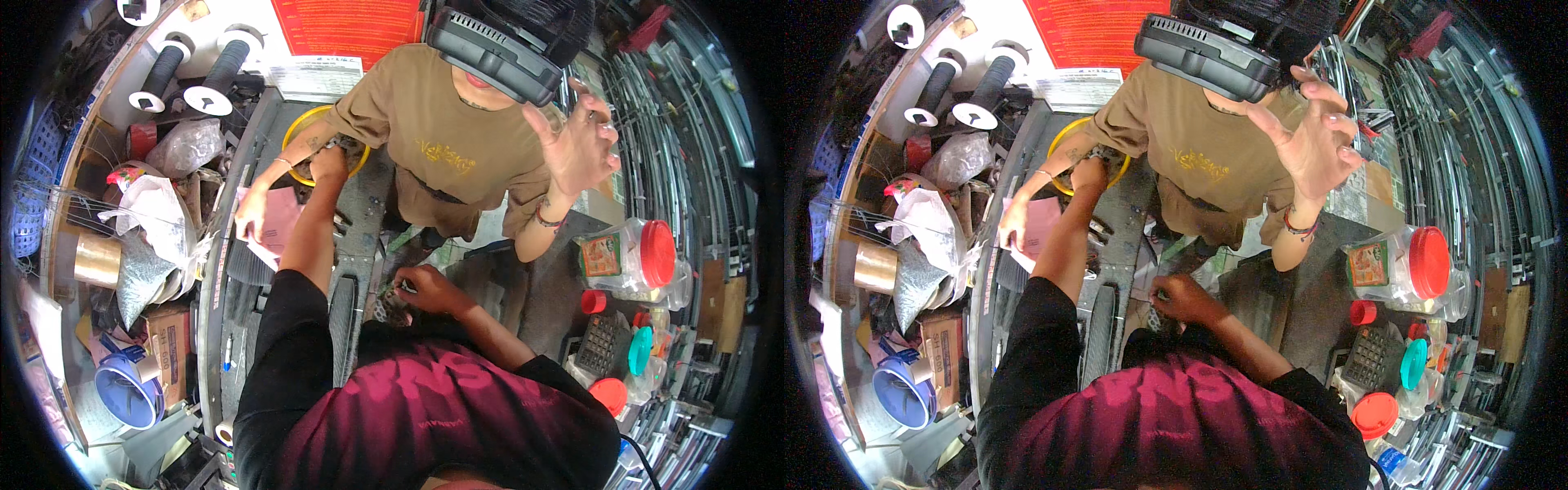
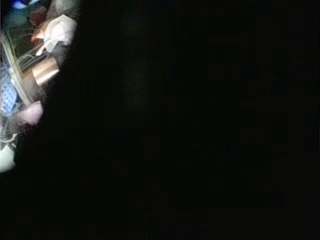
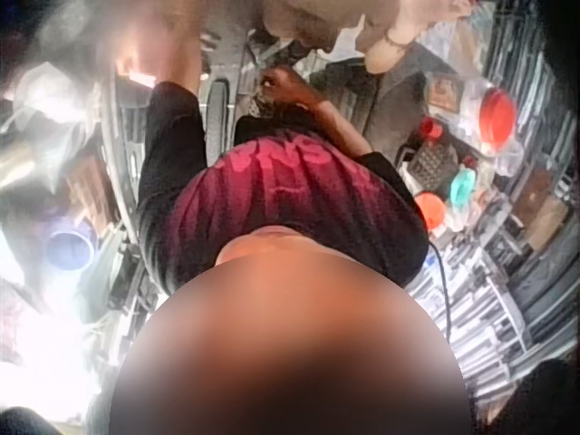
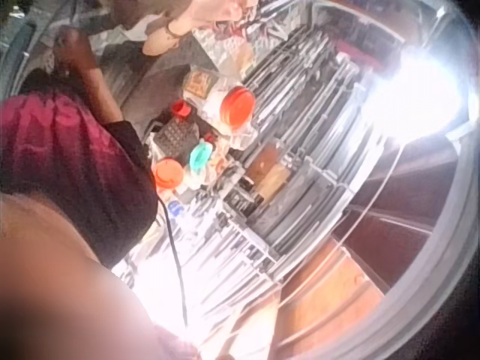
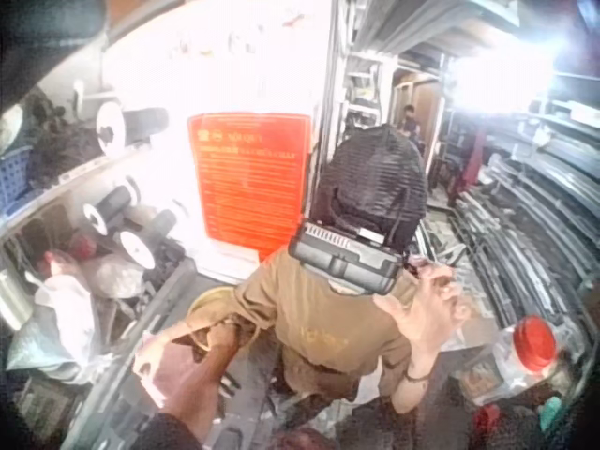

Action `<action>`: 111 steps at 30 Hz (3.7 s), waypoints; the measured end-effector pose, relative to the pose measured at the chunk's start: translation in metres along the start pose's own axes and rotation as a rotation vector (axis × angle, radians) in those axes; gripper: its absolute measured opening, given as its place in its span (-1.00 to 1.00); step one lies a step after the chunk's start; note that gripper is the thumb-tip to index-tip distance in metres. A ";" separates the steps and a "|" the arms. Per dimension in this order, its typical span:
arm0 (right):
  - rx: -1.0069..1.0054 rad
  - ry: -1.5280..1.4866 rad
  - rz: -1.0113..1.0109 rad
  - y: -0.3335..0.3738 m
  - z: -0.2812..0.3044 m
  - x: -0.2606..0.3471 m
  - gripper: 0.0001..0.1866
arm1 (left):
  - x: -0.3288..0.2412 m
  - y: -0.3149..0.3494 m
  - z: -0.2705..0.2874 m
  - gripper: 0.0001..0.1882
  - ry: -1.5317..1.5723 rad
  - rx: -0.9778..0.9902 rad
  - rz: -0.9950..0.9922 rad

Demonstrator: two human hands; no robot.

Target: The person measures several small metal strips using a vernier caliper, then assembles them with small fasteners from a yellow bowl. The person handles the strips and fasteners one at a time, occasionally adjusting the caliper and placing parts on the workbench.

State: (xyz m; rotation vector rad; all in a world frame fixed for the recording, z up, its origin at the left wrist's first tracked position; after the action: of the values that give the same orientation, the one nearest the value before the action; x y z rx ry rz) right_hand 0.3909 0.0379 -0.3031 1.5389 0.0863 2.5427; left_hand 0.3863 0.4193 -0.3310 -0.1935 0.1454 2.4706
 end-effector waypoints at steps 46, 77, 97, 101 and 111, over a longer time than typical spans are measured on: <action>0.158 -0.178 0.345 -0.068 -0.007 0.085 -0.80 | -0.008 0.393 -0.005 -0.67 1.938 -0.560 0.679; 0.101 -0.157 0.331 -0.058 0.007 0.102 -0.81 | -0.036 0.404 0.013 -0.71 2.074 -0.535 0.599; 0.125 -0.138 0.299 -0.056 0.010 0.102 -0.82 | -0.039 0.402 0.015 -0.72 2.089 -0.545 0.559; 0.119 -0.139 0.260 -0.056 0.012 0.102 -0.81 | -0.040 0.402 0.017 -0.72 2.091 -0.540 0.551; 0.108 -0.115 0.239 -0.054 0.014 0.103 -0.82 | -0.040 0.404 0.014 -0.71 2.038 -0.504 0.573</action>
State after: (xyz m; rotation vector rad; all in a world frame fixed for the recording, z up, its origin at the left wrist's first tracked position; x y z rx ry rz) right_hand 0.3627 0.1080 -0.2142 1.8340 0.0264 2.6592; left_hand 0.1668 0.0808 -0.2872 -2.9830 0.4060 1.5882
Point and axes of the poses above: each hand's wrist, its own y-axis away from the middle knuckle, its own z-axis out of the back of the hand, x = y × z, the point moved 4 cm from there along -y, towards the middle knuckle, and after that the axes turned 7 degrees about -z, right-handed, at the moved point
